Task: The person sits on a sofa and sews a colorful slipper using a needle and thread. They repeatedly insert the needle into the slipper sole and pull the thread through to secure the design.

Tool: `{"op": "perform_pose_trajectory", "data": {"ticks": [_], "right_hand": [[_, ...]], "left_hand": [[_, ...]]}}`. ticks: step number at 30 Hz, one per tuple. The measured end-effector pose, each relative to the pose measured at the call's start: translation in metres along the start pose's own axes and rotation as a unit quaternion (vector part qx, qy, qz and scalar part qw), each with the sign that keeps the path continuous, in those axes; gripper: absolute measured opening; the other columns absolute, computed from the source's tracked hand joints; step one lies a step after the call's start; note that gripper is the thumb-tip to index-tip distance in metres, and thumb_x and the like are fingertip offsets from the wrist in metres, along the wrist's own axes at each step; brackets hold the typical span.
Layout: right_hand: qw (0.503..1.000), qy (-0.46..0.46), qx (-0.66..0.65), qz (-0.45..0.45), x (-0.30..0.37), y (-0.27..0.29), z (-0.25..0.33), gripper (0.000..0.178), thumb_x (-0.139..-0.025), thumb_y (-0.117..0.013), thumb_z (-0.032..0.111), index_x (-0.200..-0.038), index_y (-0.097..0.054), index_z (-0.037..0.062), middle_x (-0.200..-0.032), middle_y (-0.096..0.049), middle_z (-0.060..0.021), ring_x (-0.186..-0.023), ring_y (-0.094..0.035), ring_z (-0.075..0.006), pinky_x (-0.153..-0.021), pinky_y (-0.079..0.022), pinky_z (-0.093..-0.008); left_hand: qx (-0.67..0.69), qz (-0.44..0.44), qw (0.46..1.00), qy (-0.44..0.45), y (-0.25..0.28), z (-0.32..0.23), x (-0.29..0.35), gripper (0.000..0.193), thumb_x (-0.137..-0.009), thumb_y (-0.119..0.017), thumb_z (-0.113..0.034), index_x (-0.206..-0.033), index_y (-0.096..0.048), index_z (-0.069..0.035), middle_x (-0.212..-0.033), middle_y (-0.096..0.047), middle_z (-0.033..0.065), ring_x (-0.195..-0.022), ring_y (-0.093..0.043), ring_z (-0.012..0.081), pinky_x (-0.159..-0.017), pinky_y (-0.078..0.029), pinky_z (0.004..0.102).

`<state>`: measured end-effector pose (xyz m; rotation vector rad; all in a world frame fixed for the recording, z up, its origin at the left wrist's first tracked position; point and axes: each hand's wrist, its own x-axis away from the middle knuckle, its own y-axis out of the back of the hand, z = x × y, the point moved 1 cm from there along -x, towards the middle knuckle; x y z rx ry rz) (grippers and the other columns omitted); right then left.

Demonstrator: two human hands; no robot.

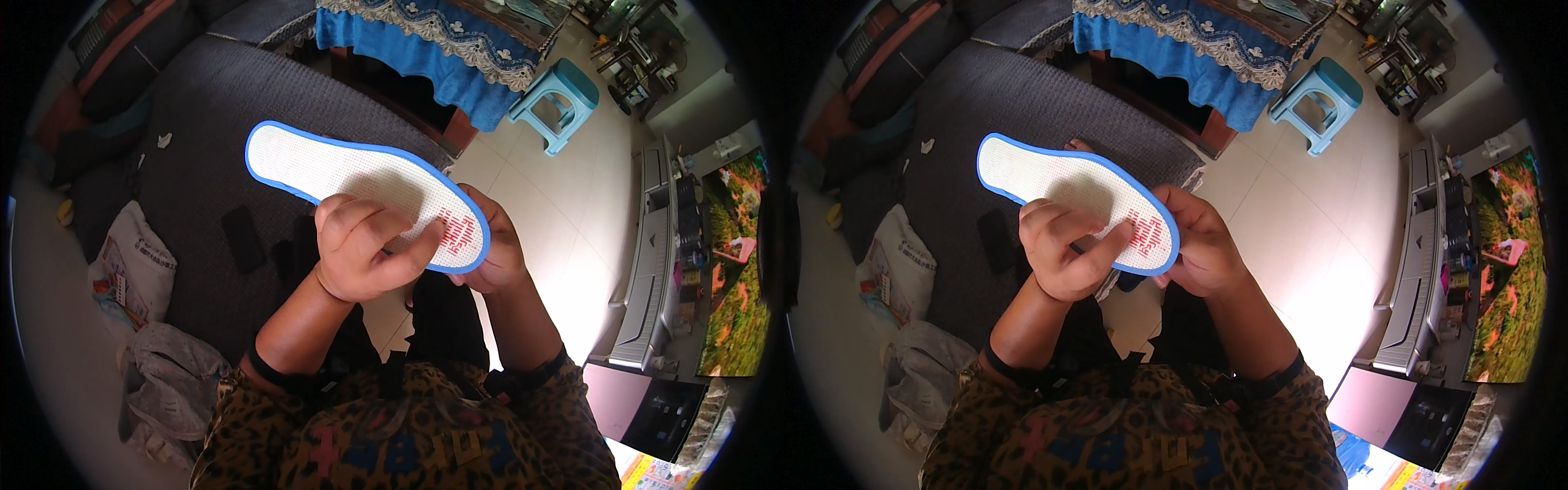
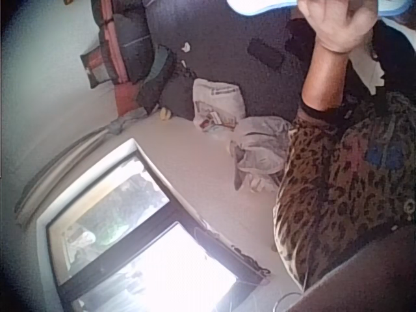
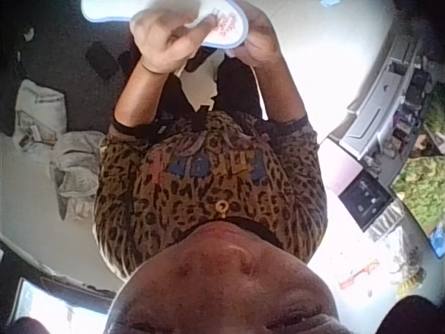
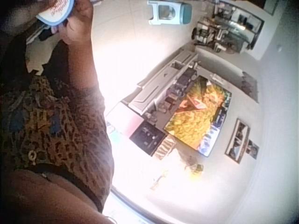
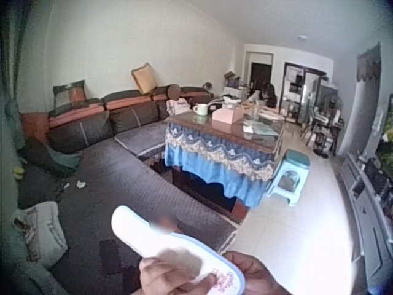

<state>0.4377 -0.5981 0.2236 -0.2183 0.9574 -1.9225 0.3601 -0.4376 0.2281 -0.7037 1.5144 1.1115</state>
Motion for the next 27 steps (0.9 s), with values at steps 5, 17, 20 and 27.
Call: {"op": "perform_pose_trajectory", "data": {"ticks": [5, 17, 20, 27], "right_hand": [[0.995, 0.023, 0.053, -0.076, 0.000, -0.004, 0.003, 0.023, -0.090, -0.061, 0.003, -0.112, -0.057, -0.0050, -0.095, -0.068, -0.0138, -0.079, -0.069, -0.0168, -0.066, -0.057, -0.0261], [0.929, 0.051, 0.252, -0.265, 0.006, -0.005, 0.026, 0.024, -0.087, -0.059, -0.005, -0.111, -0.061, -0.0059, -0.102, -0.067, -0.0154, -0.091, -0.067, -0.0184, -0.086, -0.055, -0.0319], [0.909, 0.025, 0.319, -0.268, 0.011, -0.004, 0.042, 0.021, -0.090, -0.058, 0.001, -0.109, -0.064, -0.0061, -0.098, -0.067, -0.0133, -0.091, -0.066, -0.0175, -0.083, -0.054, -0.0294], [0.878, -0.081, 0.431, -0.192, 0.015, 0.020, 0.046, 0.015, -0.088, -0.063, 0.004, -0.097, -0.072, -0.0049, -0.082, -0.067, -0.0067, -0.073, -0.059, -0.0107, -0.066, -0.048, -0.0240]], "left_hand": [[0.052, 0.050, 0.997, 0.021, -0.004, 0.001, 0.000, 0.037, -0.060, -0.069, -0.021, -0.097, -0.072, -0.025, -0.092, -0.054, -0.0045, -0.092, -0.051, 0.0168, -0.076, -0.043, 0.0312], [0.225, 0.146, 0.955, 0.126, -0.027, 0.011, 0.005, 0.041, -0.062, -0.068, 0.004, -0.098, -0.073, -0.014, -0.093, -0.060, 0.0018, -0.089, -0.061, 0.0235, -0.080, -0.047, 0.0352], [0.295, 0.173, 0.919, 0.195, -0.032, 0.013, 0.008, 0.044, -0.063, -0.067, 0.008, -0.101, -0.072, -0.013, -0.098, -0.064, 0.0035, -0.093, -0.062, 0.0256, -0.083, -0.047, 0.0375], [0.382, 0.240, 0.870, 0.199, -0.034, 0.014, 0.009, 0.036, -0.073, -0.064, 0.010, -0.103, -0.068, -0.009, -0.098, -0.068, 0.0091, -0.092, -0.065, 0.0282, -0.081, -0.049, 0.0367]]}}
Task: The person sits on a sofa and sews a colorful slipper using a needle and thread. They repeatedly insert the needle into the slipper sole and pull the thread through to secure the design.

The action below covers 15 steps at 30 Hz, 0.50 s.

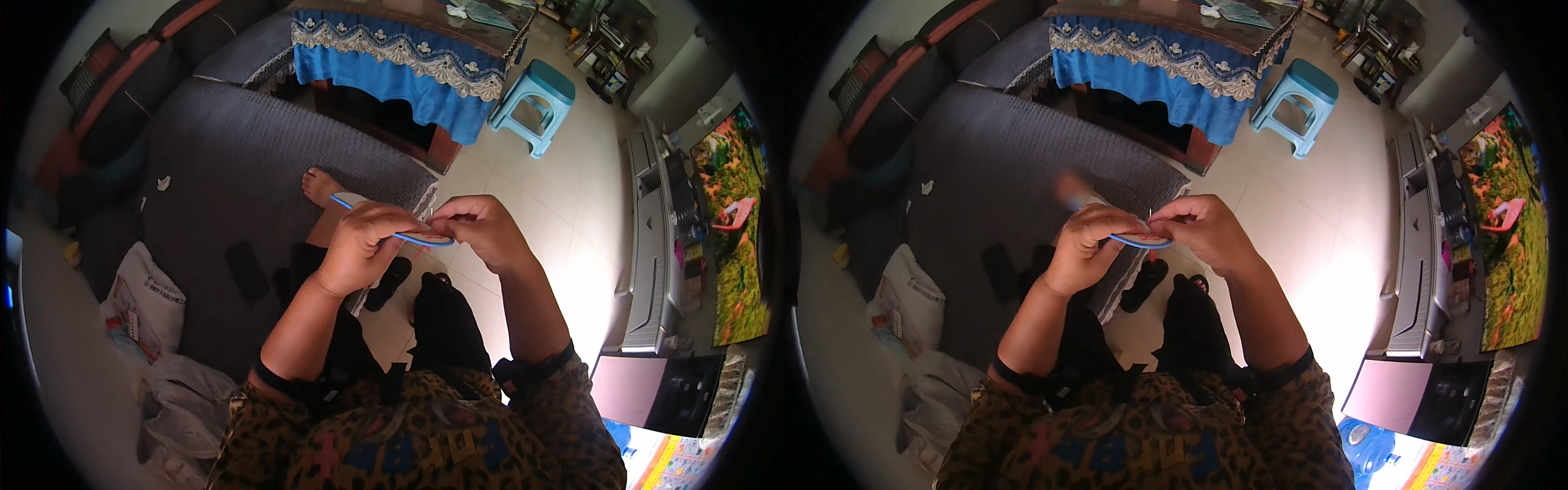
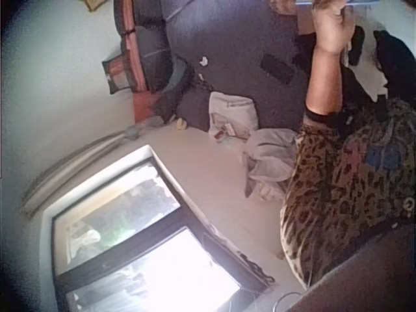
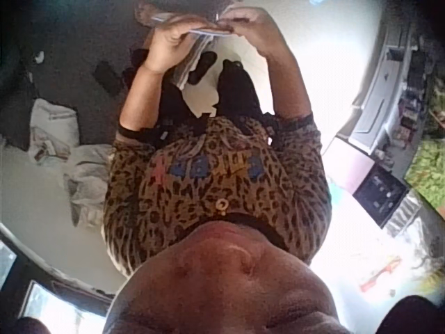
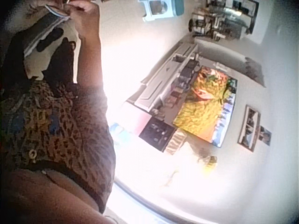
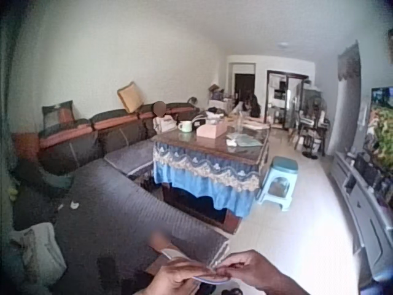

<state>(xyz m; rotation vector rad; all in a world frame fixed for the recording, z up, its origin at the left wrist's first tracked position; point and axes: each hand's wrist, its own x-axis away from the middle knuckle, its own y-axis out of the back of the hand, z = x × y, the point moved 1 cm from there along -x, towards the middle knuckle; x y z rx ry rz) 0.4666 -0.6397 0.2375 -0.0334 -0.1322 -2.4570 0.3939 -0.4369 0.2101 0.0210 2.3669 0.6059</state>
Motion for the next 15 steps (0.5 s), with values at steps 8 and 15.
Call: {"op": "perform_pose_trajectory", "data": {"ticks": [8, 15], "right_hand": [[0.904, 0.012, -0.406, -0.133, -0.010, -0.007, -0.020, 0.011, -0.093, -0.056, 0.012, -0.091, -0.060, 0.0013, -0.090, -0.063, -0.0080, -0.064, -0.050, -0.0111, -0.061, -0.040, -0.0225], [0.837, 0.022, -0.516, -0.180, 0.008, 0.081, -0.060, 0.011, -0.099, -0.047, 0.015, -0.092, -0.051, 0.0078, -0.070, -0.048, -0.0010, -0.053, -0.037, -0.0123, -0.051, -0.033, -0.0252]], "left_hand": [[0.373, -0.069, 0.903, 0.202, -0.016, 0.003, 0.007, 0.037, -0.090, -0.061, 0.005, -0.125, -0.050, -0.001, -0.108, -0.063, 0.0059, -0.101, -0.061, 0.0121, -0.090, -0.051, 0.0295], [0.485, -0.163, 0.826, 0.235, 0.002, 0.007, 0.004, 0.045, -0.090, -0.060, 0.006, -0.131, -0.045, -0.004, -0.116, -0.060, 0.0091, -0.106, -0.060, 0.0158, -0.094, -0.050, 0.0330]]}}
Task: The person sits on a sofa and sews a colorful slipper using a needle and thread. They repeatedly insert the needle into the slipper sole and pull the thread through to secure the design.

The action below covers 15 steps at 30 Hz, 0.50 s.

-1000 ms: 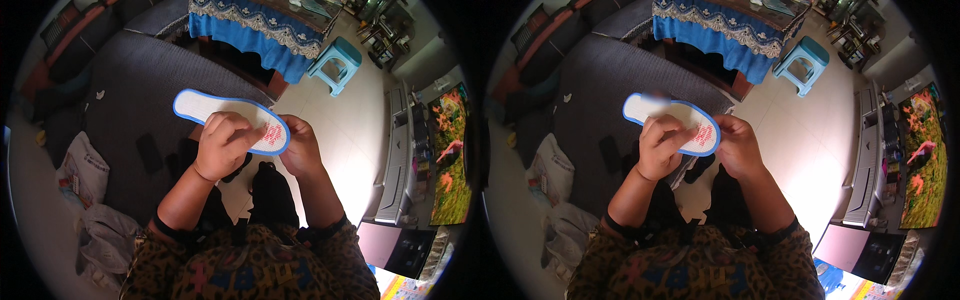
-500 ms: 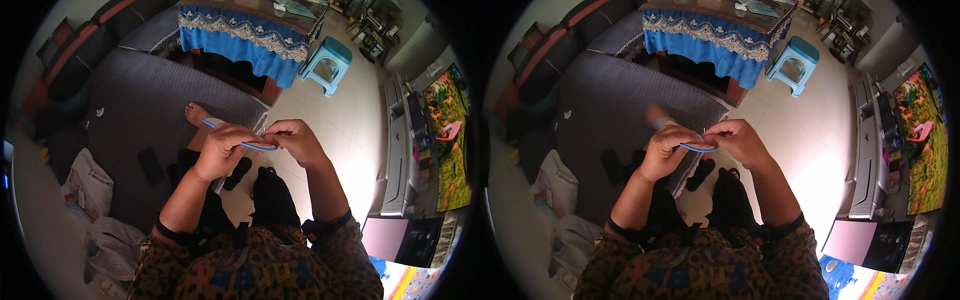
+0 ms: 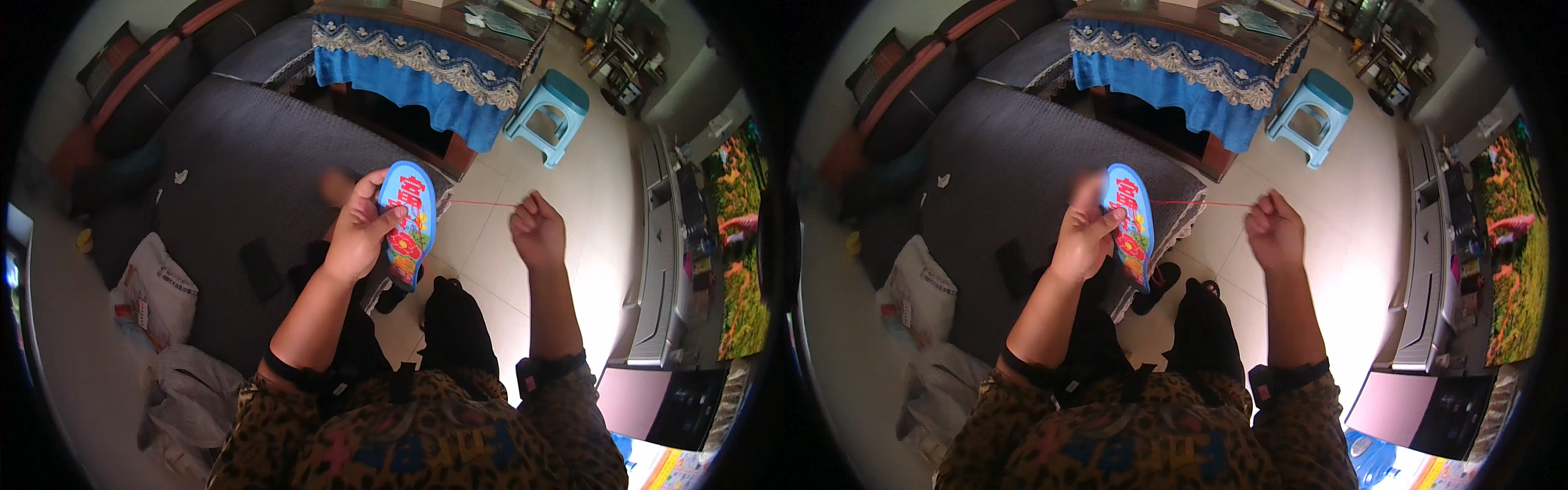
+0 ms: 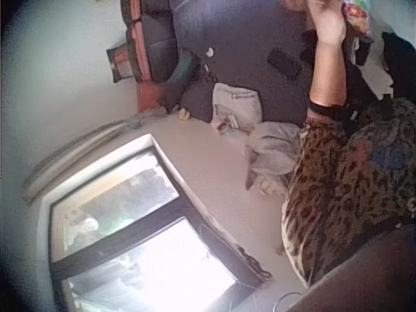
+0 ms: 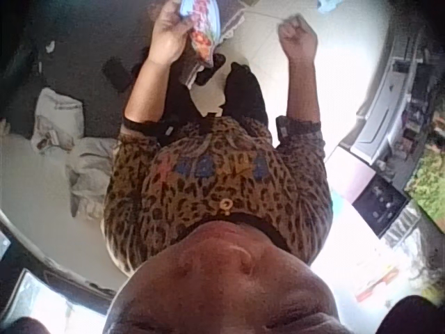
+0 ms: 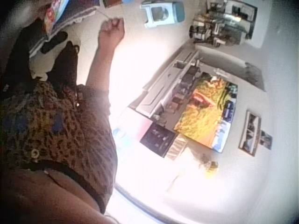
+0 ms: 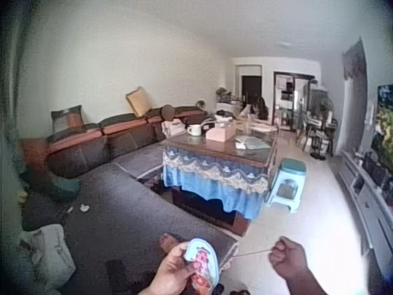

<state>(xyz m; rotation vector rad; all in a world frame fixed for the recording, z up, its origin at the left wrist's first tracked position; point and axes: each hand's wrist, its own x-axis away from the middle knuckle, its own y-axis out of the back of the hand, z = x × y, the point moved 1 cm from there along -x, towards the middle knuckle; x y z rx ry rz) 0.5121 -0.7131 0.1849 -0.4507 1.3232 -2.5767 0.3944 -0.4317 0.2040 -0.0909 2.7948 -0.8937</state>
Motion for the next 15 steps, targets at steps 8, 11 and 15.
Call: {"op": "perform_pose_trajectory", "data": {"ticks": [8, 11, 15], "right_hand": [[0.904, 0.083, 0.104, -0.405, 0.035, 0.248, 0.094, 0.024, -0.098, -0.048, 0.014, -0.074, -0.046, 0.0137, -0.055, -0.038, 0.0028, -0.044, -0.032, -0.0115, -0.041, -0.030, -0.0257], [0.835, 0.121, 0.103, -0.527, 0.094, 0.347, 0.129, 0.020, -0.096, -0.050, 0.014, -0.076, -0.050, 0.0116, -0.065, -0.047, -0.0014, -0.049, -0.042, -0.0127, -0.043, -0.039, -0.0225], [0.754, 0.139, 0.110, -0.633, 0.165, 0.417, 0.157, 0.015, -0.095, -0.054, 0.014, -0.081, -0.056, 0.0083, -0.068, -0.053, -0.0032, -0.051, -0.047, -0.0136, -0.043, -0.041, -0.0252]], "left_hand": [[0.093, -0.051, 0.994, -0.028, 0.007, -0.011, 0.000, 0.044, -0.092, -0.059, 0.004, -0.133, -0.044, -0.004, -0.114, -0.063, 0.0094, -0.104, -0.062, 0.0174, -0.093, -0.052, 0.0345], [0.143, -0.067, 0.987, -0.029, 0.011, -0.017, -0.001, 0.044, -0.091, -0.058, 0.003, -0.133, -0.044, -0.005, -0.114, -0.063, 0.0096, -0.103, -0.062, 0.0186, -0.094, -0.051, 0.0364], [0.176, -0.104, 0.977, -0.068, 0.020, -0.027, -0.001, 0.054, -0.092, -0.051, 0.005, -0.142, -0.043, -0.013, -0.121, -0.061, 0.0078, -0.105, -0.064, 0.0199, -0.087, -0.054, 0.0384]]}}
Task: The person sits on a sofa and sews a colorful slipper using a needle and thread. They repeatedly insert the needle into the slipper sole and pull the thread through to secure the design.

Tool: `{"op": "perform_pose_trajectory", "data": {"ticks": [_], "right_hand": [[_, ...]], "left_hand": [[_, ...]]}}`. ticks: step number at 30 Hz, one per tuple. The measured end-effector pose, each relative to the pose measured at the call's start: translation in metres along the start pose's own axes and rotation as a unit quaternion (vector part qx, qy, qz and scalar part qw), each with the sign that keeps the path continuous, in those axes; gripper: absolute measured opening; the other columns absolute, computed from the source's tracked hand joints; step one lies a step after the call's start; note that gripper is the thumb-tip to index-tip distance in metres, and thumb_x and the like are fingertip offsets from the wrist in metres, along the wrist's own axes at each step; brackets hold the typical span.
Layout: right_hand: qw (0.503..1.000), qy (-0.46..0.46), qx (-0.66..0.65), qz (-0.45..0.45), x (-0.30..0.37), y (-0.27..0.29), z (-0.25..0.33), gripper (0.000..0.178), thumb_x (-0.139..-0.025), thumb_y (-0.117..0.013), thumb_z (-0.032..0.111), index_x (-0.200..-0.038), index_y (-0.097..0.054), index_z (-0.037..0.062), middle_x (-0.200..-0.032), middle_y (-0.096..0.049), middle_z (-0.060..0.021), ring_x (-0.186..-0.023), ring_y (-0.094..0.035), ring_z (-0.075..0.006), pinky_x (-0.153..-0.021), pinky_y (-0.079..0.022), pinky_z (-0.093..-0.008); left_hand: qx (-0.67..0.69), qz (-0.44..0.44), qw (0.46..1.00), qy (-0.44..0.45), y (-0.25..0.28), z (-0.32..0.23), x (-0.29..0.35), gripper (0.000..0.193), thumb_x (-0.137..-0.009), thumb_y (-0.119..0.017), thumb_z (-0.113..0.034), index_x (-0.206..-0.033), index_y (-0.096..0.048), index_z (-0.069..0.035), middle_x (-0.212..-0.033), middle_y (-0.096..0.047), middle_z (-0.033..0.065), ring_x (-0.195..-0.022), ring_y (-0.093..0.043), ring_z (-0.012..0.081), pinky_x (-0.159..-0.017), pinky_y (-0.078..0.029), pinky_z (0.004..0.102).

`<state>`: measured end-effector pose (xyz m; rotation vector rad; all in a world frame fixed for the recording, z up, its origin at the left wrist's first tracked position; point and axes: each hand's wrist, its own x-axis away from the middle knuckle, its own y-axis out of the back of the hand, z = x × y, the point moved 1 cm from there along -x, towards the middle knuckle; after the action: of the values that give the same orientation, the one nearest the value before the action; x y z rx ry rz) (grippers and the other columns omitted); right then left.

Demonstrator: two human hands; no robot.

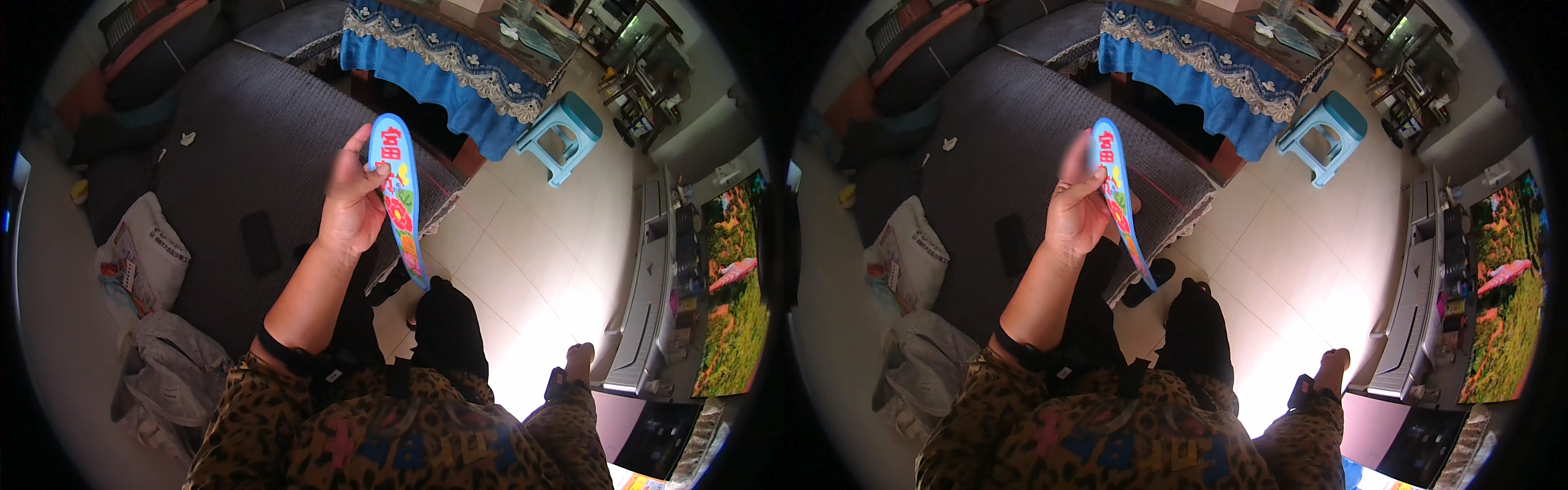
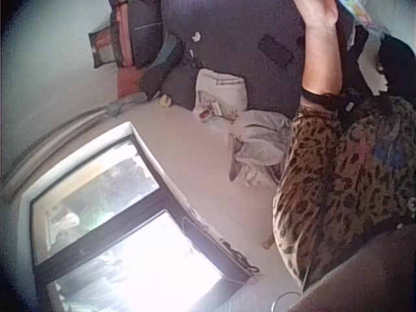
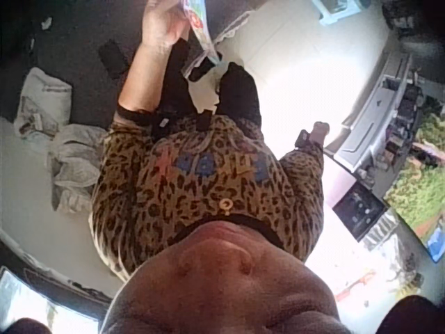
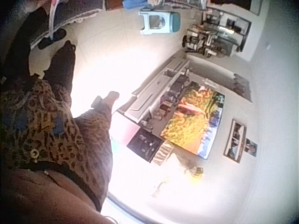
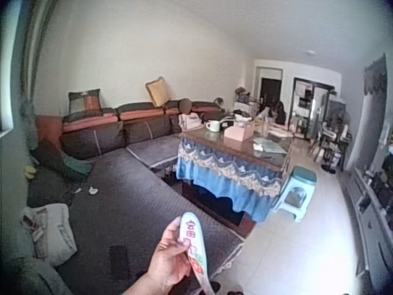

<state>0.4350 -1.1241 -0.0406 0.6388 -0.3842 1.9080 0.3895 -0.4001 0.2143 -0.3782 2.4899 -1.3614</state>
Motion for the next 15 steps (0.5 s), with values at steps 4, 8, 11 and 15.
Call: {"op": "perform_pose_trajectory", "data": {"ticks": [4, 8, 11, 15], "right_hand": [[0.998, 0.061, 0.015, -0.017, 0.004, -0.017, 0.005, 0.014, -0.093, -0.057, 0.015, -0.085, -0.062, 0.0050, -0.070, -0.059, -0.0051, -0.053, -0.053, -0.0144, -0.043, -0.043, -0.0279], [0.918, 0.256, 0.275, 0.128, 0.093, -0.120, 0.013, 0.009, -0.090, -0.061, 0.014, -0.092, -0.063, 0.0054, -0.070, -0.057, -0.0029, -0.058, -0.054, -0.0150, -0.049, -0.044, -0.0288], [0.873, 0.336, 0.180, 0.304, 0.229, -0.188, 0.000, 0.017, -0.096, -0.055, 0.017, -0.107, -0.060, 0.0050, -0.074, -0.057, -0.0039, -0.058, -0.051, -0.0115, -0.053, -0.042, -0.0248], [0.727, 0.399, 0.165, 0.534, 0.418, -0.210, -0.007, 0.011, -0.097, -0.049, 0.011, -0.107, -0.053, 0.0081, -0.082, -0.061, -0.0056, -0.063, -0.056, -0.0116, -0.057, -0.049, -0.0261]], "left_hand": [[0.070, 0.064, 0.993, 0.063, -0.004, 0.009, -0.001, 0.052, -0.090, -0.054, -0.005, -0.140, -0.042, -0.012, -0.109, -0.059, 0.0082, -0.091, -0.059, 0.0182, -0.073, -0.052, 0.0327], [0.247, 0.089, 0.946, 0.192, -0.005, 0.008, 0.000, 0.057, -0.089, -0.051, -0.029, -0.140, -0.040, -0.007, -0.096, -0.049, 0.0127, -0.077, -0.043, 0.0172, -0.063, -0.040, 0.0268], [0.278, 0.145, 0.913, 0.259, -0.007, 0.010, 0.005, 0.075, -0.087, -0.053, -0.050, -0.147, -0.033, -0.009, -0.099, -0.049, 0.0140, -0.076, -0.041, 0.0175, -0.062, -0.037, 0.0269], [0.306, 0.182, 0.884, 0.303, -0.014, 0.015, 0.007, 0.080, -0.088, -0.050, -0.057, -0.148, -0.032, -0.006, -0.100, -0.046, 0.0146, -0.075, -0.039, 0.0181, -0.061, -0.036, 0.0275]]}}
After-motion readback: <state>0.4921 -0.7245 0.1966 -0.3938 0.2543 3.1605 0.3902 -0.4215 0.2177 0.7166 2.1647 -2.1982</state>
